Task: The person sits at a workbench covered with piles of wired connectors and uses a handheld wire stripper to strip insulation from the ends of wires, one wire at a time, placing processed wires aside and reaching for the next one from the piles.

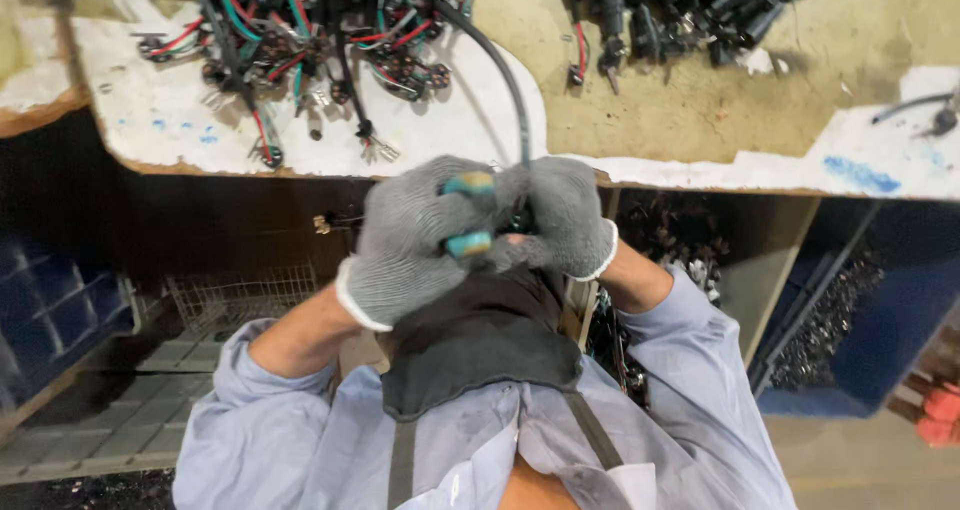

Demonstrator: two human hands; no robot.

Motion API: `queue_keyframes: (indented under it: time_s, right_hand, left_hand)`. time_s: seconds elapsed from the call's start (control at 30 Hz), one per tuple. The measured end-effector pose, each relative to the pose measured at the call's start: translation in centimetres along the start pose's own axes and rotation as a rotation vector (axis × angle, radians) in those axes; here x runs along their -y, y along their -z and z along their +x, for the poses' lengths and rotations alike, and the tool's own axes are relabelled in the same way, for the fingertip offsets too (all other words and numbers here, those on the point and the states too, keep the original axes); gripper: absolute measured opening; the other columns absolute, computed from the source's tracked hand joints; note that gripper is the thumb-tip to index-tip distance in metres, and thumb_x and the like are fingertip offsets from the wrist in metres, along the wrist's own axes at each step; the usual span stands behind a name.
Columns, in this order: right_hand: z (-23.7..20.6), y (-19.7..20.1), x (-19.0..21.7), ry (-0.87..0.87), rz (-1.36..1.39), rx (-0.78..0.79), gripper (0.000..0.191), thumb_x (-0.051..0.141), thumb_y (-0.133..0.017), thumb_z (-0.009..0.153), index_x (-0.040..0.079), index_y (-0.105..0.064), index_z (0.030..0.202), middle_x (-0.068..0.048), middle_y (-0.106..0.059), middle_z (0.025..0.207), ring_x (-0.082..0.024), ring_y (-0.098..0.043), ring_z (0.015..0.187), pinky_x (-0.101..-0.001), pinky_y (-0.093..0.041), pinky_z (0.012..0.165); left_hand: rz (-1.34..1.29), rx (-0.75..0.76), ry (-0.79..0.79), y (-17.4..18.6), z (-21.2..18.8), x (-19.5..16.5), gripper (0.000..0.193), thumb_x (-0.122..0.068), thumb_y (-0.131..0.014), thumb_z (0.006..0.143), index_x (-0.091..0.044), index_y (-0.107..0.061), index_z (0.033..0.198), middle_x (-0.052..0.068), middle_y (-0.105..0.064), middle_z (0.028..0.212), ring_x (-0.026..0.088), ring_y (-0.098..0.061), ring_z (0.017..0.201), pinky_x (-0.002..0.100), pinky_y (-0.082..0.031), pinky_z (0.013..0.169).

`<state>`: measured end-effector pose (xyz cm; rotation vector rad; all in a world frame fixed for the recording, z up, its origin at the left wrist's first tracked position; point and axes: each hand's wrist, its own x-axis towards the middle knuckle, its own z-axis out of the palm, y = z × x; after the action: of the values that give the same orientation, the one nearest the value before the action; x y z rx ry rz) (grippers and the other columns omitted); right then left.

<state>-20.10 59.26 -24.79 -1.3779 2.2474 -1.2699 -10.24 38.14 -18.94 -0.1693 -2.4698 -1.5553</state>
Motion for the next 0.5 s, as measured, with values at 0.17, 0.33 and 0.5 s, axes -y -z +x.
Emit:
queue_keyframes:
  time_s: [0.17,0.33,0.5]
  right_hand:
    - [0.7,-0.6,1.1,0.076,-0.078,0.002,0.047,0.056,-0.082,0.087,0.012,-0.067,0.09,-0.007,-0.065,0.078,-0.032,-0.064,0.069,-0.0436,-0.048,0.065]
    - [1.9,-1.5,2.8,0.034,-0.389,0.725,0.025,0.04,-0.08,0.07,0.017,-0.072,0.077,-0.009,-0.066,0.069,-0.033,-0.065,0.065,-0.0465,-0.051,0.06]
    - [0.1,-1.9,2.8,0.366,-0.273,0.514,0.028,0.033,-0.076,0.073,0.008,-0.072,0.086,-0.012,-0.069,0.078,-0.035,-0.068,0.074,-0.0497,-0.053,0.062]
  left_hand:
    - [-0.514,-0.405,-0.118,3.3,-1.0,-1.5,0.031,-0.024,-0.084,0.084,-0.007,-0.075,0.107,0.012,-0.068,0.09,0.031,-0.069,0.08,0.04,-0.054,0.068]
    - [-0.41,0.442,-0.061,-0.5,-1.8,-1.7,0.028,-0.028,-0.08,0.088,-0.009,-0.074,0.106,0.011,-0.067,0.088,0.03,-0.069,0.076,0.042,-0.053,0.063]
    - [-0.529,0.689,-0.307,-4.3,-1.5,-3.5,0.026,-0.033,-0.075,0.092,-0.011,-0.073,0.105,0.01,-0.066,0.085,0.03,-0.068,0.072,0.044,-0.053,0.059]
